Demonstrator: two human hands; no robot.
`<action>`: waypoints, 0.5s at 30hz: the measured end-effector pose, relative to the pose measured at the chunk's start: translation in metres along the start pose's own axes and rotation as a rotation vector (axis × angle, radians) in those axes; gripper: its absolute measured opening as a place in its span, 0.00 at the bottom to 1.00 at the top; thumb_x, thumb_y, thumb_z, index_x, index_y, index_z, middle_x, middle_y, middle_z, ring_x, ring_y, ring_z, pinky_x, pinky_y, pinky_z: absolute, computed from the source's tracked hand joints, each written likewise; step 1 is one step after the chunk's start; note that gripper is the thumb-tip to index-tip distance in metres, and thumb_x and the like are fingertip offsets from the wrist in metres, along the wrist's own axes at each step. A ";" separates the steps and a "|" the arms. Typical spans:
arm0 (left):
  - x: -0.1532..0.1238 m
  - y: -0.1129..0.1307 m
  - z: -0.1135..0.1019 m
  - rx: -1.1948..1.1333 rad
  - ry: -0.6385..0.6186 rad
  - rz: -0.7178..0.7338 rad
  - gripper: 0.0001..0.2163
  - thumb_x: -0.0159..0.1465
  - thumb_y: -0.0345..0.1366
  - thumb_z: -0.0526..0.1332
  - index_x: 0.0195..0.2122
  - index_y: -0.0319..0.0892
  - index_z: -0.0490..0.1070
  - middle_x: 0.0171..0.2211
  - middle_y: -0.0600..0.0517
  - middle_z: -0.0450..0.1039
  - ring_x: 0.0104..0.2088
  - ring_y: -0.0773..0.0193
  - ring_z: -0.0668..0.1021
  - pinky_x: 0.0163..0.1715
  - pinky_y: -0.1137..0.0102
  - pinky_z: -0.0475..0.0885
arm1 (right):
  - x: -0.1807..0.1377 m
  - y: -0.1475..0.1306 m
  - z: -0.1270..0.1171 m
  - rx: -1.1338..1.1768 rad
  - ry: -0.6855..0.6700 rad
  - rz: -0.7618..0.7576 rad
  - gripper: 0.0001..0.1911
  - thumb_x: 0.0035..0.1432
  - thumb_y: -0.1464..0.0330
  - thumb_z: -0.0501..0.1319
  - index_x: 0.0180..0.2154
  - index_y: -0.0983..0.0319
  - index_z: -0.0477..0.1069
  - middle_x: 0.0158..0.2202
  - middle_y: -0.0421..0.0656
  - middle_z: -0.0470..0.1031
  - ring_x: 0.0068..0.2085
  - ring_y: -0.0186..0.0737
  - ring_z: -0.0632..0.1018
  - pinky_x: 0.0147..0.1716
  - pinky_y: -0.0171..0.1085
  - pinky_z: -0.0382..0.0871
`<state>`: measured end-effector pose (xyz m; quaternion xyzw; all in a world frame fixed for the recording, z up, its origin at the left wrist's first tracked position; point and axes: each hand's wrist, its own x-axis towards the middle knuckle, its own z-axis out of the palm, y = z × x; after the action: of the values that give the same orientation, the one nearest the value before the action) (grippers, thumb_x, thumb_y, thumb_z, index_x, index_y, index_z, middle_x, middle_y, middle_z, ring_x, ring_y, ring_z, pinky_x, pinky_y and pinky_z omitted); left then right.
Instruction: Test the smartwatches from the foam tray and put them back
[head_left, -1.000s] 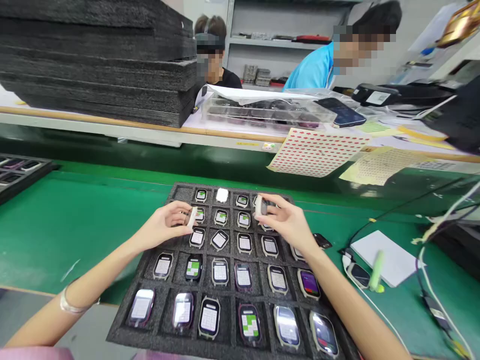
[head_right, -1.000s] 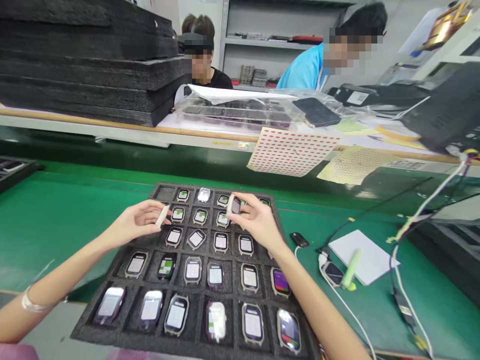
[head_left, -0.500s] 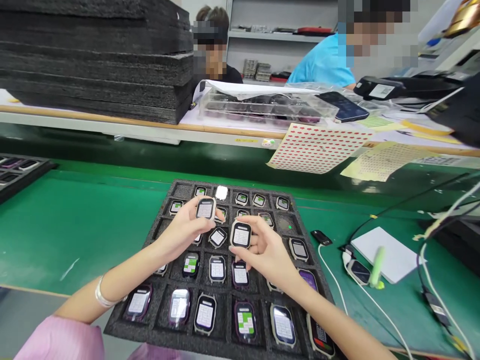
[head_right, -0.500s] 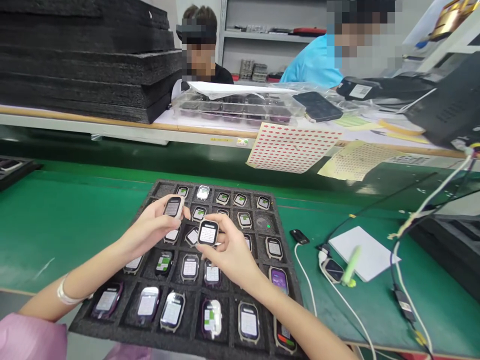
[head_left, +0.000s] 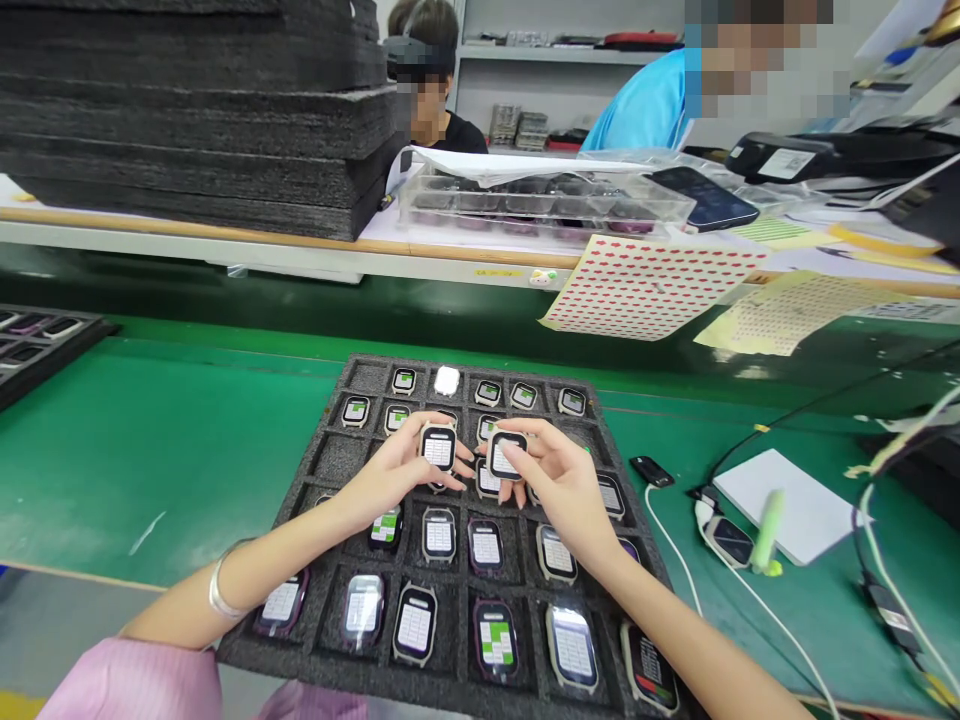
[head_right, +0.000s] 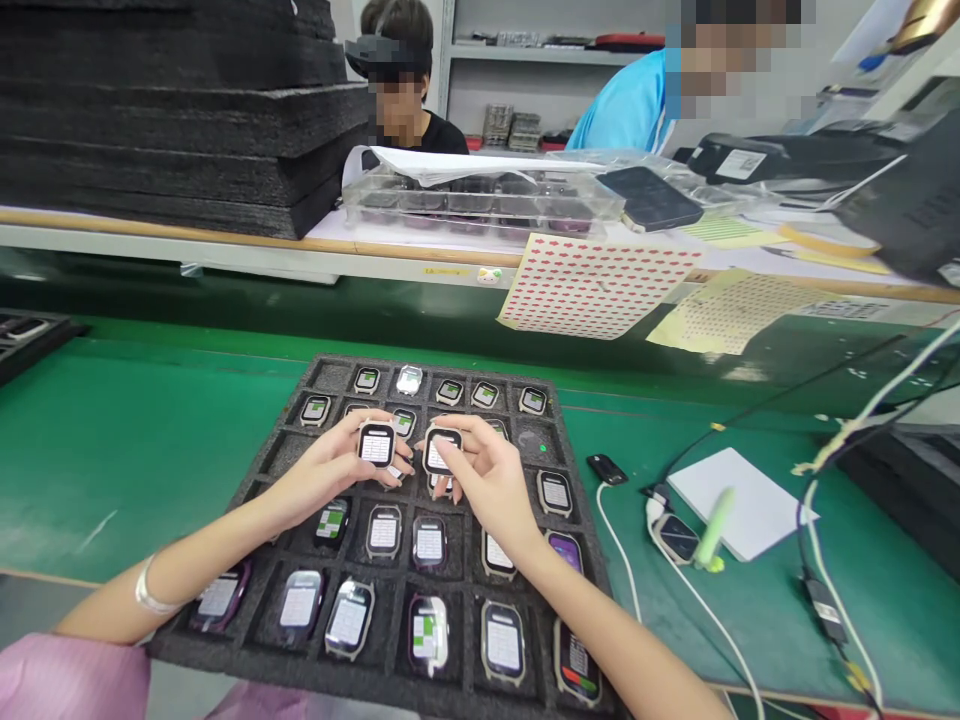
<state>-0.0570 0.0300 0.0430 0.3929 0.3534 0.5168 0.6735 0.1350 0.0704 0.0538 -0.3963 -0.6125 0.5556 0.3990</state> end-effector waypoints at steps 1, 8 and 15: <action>0.000 -0.002 -0.001 0.008 -0.014 0.009 0.18 0.56 0.27 0.60 0.48 0.41 0.62 0.40 0.46 0.74 0.40 0.55 0.78 0.40 0.61 0.73 | 0.000 0.000 0.000 -0.005 0.011 0.001 0.10 0.59 0.64 0.62 0.43 0.59 0.71 0.26 0.40 0.74 0.18 0.34 0.73 0.15 0.31 0.63; 0.000 -0.002 0.001 0.094 -0.035 0.045 0.15 0.64 0.40 0.60 0.49 0.39 0.63 0.33 0.48 0.72 0.33 0.61 0.77 0.31 0.67 0.75 | -0.003 -0.002 -0.002 0.049 -0.027 -0.018 0.13 0.60 0.63 0.60 0.46 0.59 0.70 0.36 0.45 0.78 0.22 0.38 0.76 0.16 0.33 0.68; 0.001 -0.002 -0.002 0.048 0.000 0.060 0.19 0.61 0.37 0.61 0.52 0.38 0.62 0.33 0.47 0.73 0.33 0.60 0.76 0.28 0.68 0.74 | -0.005 -0.002 -0.001 0.071 -0.040 -0.019 0.16 0.59 0.65 0.61 0.50 0.58 0.71 0.33 0.44 0.78 0.23 0.39 0.77 0.16 0.33 0.68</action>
<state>-0.0574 0.0309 0.0400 0.4193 0.3537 0.5284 0.6480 0.1380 0.0665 0.0559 -0.3650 -0.6039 0.5808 0.4059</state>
